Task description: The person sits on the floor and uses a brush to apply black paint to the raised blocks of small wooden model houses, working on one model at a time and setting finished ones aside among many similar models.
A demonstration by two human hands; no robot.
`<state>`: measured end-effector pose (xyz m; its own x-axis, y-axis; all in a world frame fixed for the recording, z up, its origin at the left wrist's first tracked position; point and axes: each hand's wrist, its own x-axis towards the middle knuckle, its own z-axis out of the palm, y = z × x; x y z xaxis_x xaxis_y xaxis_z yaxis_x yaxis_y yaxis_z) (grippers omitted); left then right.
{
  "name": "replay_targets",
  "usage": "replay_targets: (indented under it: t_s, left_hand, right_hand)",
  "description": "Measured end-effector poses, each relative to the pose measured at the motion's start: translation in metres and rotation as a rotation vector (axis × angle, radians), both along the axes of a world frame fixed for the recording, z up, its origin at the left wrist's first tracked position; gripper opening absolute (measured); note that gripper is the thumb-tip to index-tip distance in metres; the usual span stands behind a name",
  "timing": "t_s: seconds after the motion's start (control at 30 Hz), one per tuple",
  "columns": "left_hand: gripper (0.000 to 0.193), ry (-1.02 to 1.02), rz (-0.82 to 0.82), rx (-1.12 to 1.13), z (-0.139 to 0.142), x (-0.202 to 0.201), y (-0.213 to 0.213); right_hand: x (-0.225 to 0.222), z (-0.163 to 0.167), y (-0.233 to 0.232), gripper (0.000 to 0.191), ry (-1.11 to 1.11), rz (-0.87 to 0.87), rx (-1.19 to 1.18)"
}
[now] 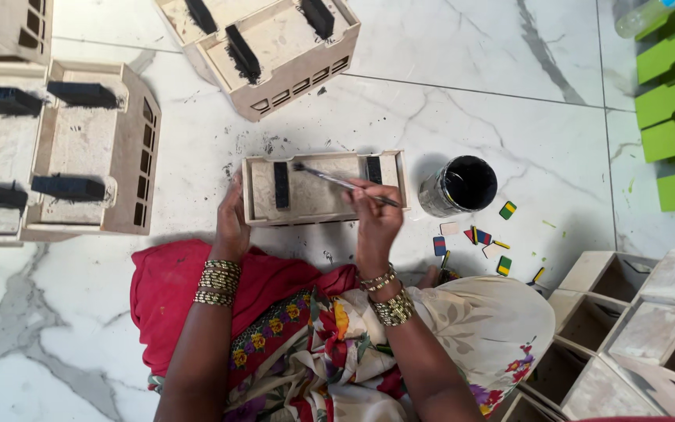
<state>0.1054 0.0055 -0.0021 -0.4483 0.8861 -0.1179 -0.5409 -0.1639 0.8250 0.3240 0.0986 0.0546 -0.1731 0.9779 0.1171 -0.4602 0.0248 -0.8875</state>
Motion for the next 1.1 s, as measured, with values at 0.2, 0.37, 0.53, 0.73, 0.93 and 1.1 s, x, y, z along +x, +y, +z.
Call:
replay_targets:
  t_s: [0.2,0.37,0.53,0.73,0.93,1.1]
  left_hand:
    - [0.059,-0.149,0.112,-0.052,-0.023,-0.004,0.007]
    - [0.06,0.005,0.042,-0.053,-0.026,-0.002,0.0]
    - [0.062,-0.143,0.073,-0.322,0.011,-0.003,0.016]
    - [0.076,0.0,0.063,-0.596,0.009,-0.001,0.018]
    - [0.1,1.527,0.057,-0.052,-0.004,-0.009,0.011]
    - [0.08,0.434,0.074,-0.561,0.016,0.004,0.035]
  right_hand:
    - [0.019,-0.001,-0.033,0.014,0.013,0.087,-0.075]
    - [0.031,0.003,-0.017,0.012,-0.064,-0.025,-0.038]
    - [0.016,0.013,-0.017,0.011,-0.11,0.065,0.011]
    - [0.046,0.018,-0.034,0.012,-0.032,0.103,-0.017]
    - [0.026,-0.003,-0.006,0.009,-0.102,0.105,0.106]
    - [0.045,-0.011,-0.02,0.01,-0.13,0.133,0.174]
